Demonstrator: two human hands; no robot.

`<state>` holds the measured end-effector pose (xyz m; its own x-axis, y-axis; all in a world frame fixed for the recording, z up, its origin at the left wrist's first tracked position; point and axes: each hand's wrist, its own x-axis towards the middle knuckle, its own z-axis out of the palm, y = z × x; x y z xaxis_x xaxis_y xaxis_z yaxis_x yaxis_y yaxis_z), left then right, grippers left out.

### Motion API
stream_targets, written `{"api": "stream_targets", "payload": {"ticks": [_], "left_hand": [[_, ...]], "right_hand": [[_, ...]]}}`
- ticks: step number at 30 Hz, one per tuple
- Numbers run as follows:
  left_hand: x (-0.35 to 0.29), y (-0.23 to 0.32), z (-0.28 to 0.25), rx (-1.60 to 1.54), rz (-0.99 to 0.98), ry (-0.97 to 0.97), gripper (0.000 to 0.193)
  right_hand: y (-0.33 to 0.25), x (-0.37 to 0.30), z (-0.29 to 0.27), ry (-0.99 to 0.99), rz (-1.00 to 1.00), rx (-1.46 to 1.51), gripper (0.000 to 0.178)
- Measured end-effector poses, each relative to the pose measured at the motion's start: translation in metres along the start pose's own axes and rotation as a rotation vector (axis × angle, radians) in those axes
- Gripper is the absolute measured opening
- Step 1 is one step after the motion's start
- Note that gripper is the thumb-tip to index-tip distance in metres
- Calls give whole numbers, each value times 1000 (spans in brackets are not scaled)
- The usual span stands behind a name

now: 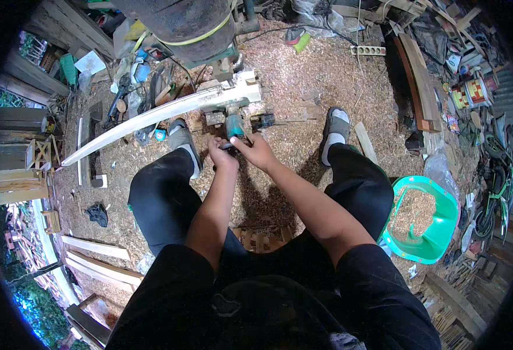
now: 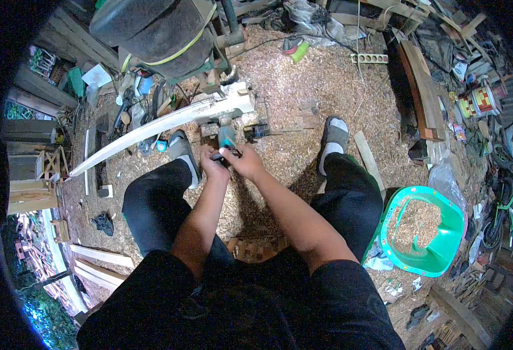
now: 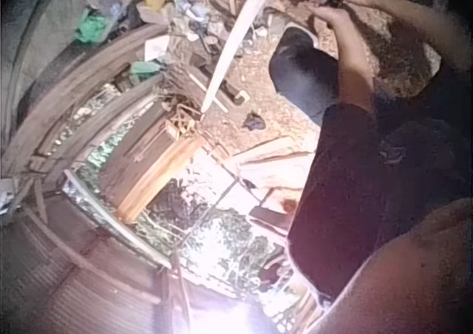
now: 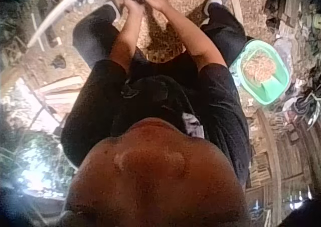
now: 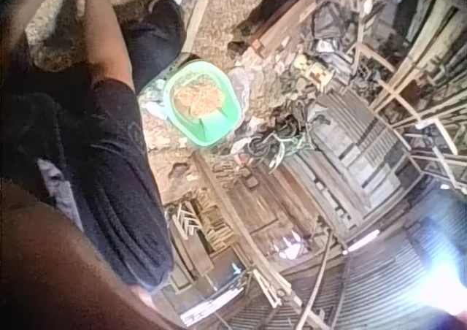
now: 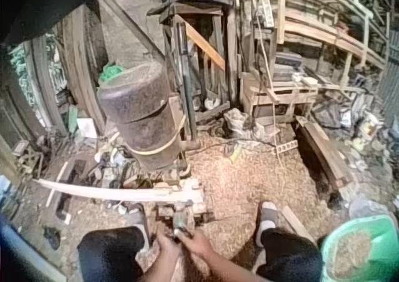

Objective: Shaping a long piece of wood using a wood lathe and a hand-held cutting tool.

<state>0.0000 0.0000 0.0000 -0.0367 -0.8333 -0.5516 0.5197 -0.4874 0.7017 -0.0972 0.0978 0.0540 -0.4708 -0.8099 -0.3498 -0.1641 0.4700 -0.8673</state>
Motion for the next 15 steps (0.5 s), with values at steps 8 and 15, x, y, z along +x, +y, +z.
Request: {"api": "stream_targets", "payload": {"ticks": [8, 15], "left_hand": [[1, 11, 11, -102, -71, 204, 15], [-4, 20, 15, 77, -24, 313, 14]], "right_hand": [[-10, -7, 10, -100, 11, 500, 42], [-13, -15, -1, -194, 148, 588, 45]]}}
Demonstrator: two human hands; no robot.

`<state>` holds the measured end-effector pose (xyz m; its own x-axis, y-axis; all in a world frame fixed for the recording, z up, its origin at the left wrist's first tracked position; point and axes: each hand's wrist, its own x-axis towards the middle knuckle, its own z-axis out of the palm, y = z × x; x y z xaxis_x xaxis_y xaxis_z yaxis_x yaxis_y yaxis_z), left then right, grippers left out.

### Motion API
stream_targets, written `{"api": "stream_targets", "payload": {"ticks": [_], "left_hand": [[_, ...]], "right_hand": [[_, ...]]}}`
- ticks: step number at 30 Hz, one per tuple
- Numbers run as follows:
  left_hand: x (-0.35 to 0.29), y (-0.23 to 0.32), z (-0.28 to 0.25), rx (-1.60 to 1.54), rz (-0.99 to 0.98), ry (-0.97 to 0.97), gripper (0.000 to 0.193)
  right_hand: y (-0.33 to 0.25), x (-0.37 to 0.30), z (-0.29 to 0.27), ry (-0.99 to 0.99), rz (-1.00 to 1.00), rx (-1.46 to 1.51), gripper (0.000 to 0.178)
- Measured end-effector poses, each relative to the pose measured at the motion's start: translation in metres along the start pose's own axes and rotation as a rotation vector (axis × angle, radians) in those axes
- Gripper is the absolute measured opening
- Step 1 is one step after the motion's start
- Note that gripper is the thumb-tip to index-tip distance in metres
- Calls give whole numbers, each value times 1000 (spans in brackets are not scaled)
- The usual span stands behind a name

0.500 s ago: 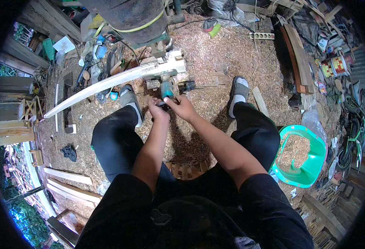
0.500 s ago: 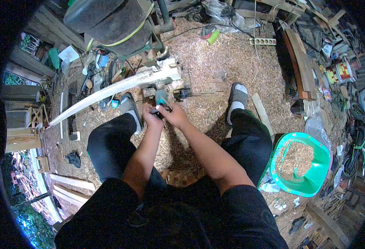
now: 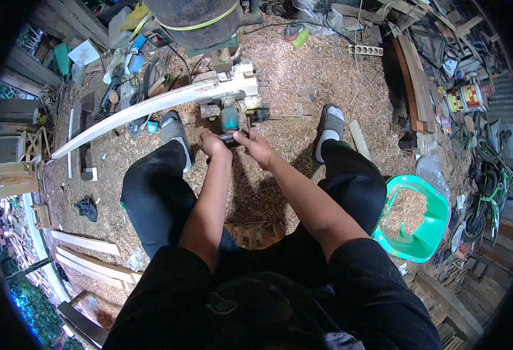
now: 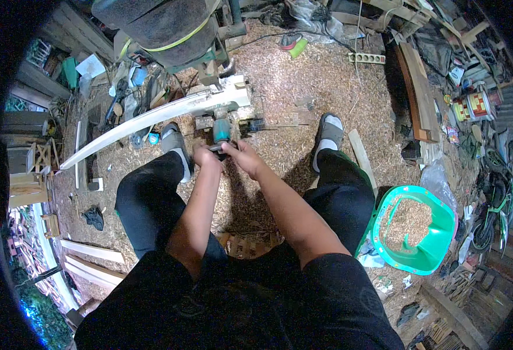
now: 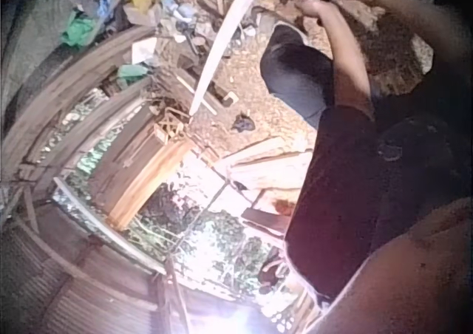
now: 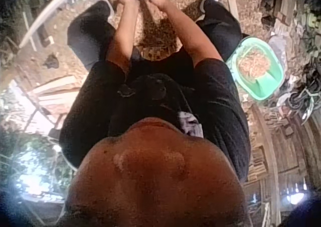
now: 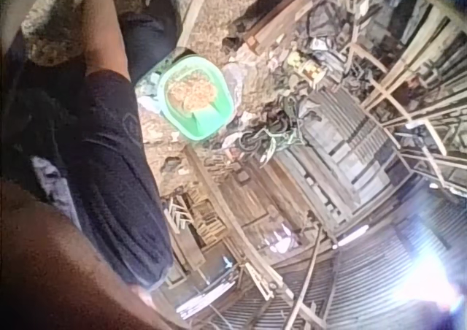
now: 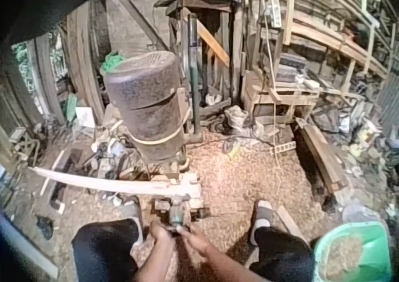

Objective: Shaping a long piece of wood using a wood lathe and a hand-held cutting tool.

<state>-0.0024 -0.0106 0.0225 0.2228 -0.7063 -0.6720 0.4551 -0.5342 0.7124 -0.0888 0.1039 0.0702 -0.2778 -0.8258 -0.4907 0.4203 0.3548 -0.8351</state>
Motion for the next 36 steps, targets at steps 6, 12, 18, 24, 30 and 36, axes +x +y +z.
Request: {"api": "stream_targets", "payload": {"ticks": [6, 12, 18, 24, 30, 36], "left_hand": [[10, -10, 1, 102, 213, -61, 26], [-37, -4, 3, -264, -456, -330, 74], [-70, 1, 15, -186, -526, -496, 85], [-50, -10, 5, -203, -468, -457, 77], [-48, -47, 11, -179, -208, -319, 59], [-54, -60, -6, 897, 1112, 45, 87]], "right_hand": [[18, 23, -7, 63, -273, -189, 45], [-18, 24, -6, 554, -238, -631, 59], [-112, 21, -20, 703, -264, -133, 43], [-216, -82, 9, 427, -242, 281, 15], [-228, -72, -30, 461, -215, 387, 12], [-223, -68, -22, 244, -42, 436, 17]]}}
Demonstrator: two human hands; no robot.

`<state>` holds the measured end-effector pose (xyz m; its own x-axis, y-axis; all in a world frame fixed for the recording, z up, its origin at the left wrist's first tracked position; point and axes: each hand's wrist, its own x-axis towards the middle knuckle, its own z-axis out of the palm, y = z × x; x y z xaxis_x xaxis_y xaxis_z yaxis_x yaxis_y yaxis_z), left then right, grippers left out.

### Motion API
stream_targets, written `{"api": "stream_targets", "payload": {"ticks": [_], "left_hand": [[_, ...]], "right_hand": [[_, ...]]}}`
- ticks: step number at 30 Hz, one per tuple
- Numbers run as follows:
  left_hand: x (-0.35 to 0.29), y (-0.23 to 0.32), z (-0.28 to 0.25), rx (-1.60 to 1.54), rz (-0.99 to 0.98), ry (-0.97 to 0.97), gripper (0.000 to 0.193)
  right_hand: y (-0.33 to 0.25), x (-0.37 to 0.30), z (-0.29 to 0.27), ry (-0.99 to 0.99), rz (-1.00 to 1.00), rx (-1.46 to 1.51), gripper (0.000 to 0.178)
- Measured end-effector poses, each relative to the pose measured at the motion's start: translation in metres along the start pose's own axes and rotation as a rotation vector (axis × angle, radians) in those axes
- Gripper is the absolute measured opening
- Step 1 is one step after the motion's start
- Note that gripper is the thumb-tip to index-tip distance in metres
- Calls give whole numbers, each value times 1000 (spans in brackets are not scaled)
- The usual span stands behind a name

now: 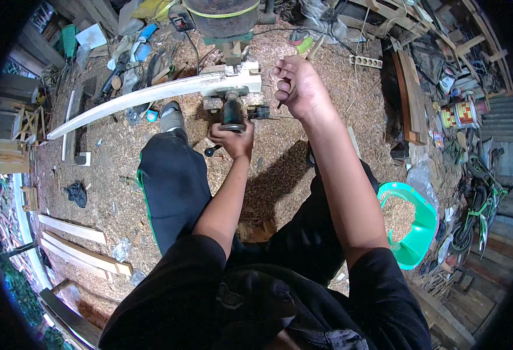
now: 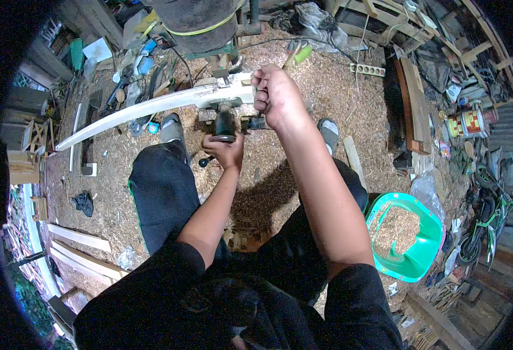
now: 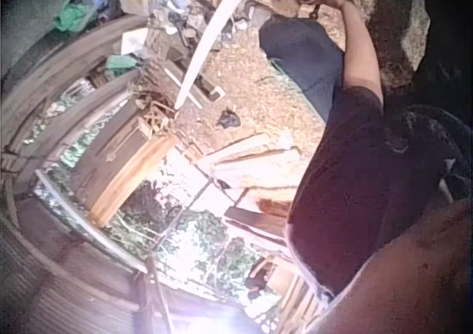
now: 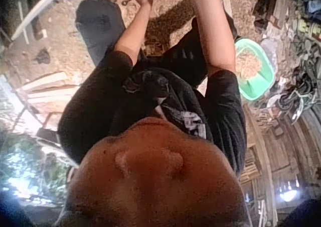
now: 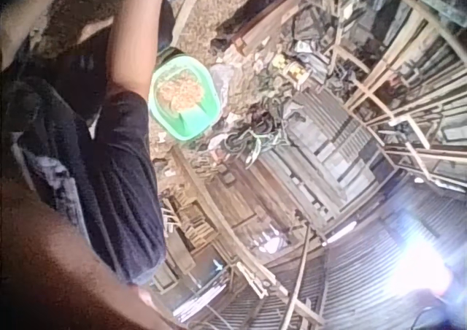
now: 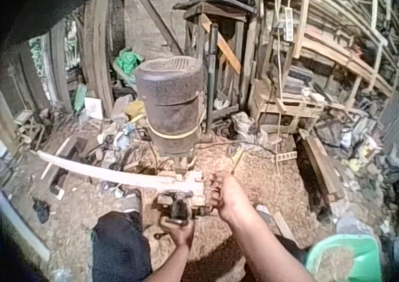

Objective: Shaping a long piece of wood using a wood lathe and a hand-held cutting tool.

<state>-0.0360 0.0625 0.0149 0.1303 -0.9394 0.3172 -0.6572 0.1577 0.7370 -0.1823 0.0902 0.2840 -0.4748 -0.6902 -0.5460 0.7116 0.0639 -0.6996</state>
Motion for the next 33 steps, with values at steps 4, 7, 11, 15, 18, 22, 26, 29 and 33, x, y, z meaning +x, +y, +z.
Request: {"api": "stream_targets", "payload": {"ticks": [4, 7, 11, 15, 18, 22, 26, 29, 33], "left_hand": [[-3, 8, -6, -682, -427, -95, 96], [26, -57, 1, -1272, -963, -381, 98], [13, -30, 6, -1254, -1061, -448, 95], [16, -19, -49, 281, 810, -301, 77], [21, 29, -65, 17, 779, -337, 81], [14, 44, -60, -62, 408, -134, 86], [27, 14, -41, -167, -438, -95, 86], [37, 10, -45, -485, -549, -364, 76], [25, 91, -112, -29, 432, -561, 59]], "right_hand": [[-6, -7, 5, -3, -112, -66, 17], [-9, -20, 32, -79, -149, -145, 18], [-12, -13, 16, 1, -235, -204, 24], [-15, -2, 5, 99, -320, -208, 27], [-20, -5, 2, 41, -287, -214, 27], [-25, -13, 8, -25, -298, -231, 25], [-25, -7, 16, -41, -312, -290, 23], [-25, -6, 25, -51, -336, -282, 22], [-18, 6, 31, -41, -243, -170, 20]]}}
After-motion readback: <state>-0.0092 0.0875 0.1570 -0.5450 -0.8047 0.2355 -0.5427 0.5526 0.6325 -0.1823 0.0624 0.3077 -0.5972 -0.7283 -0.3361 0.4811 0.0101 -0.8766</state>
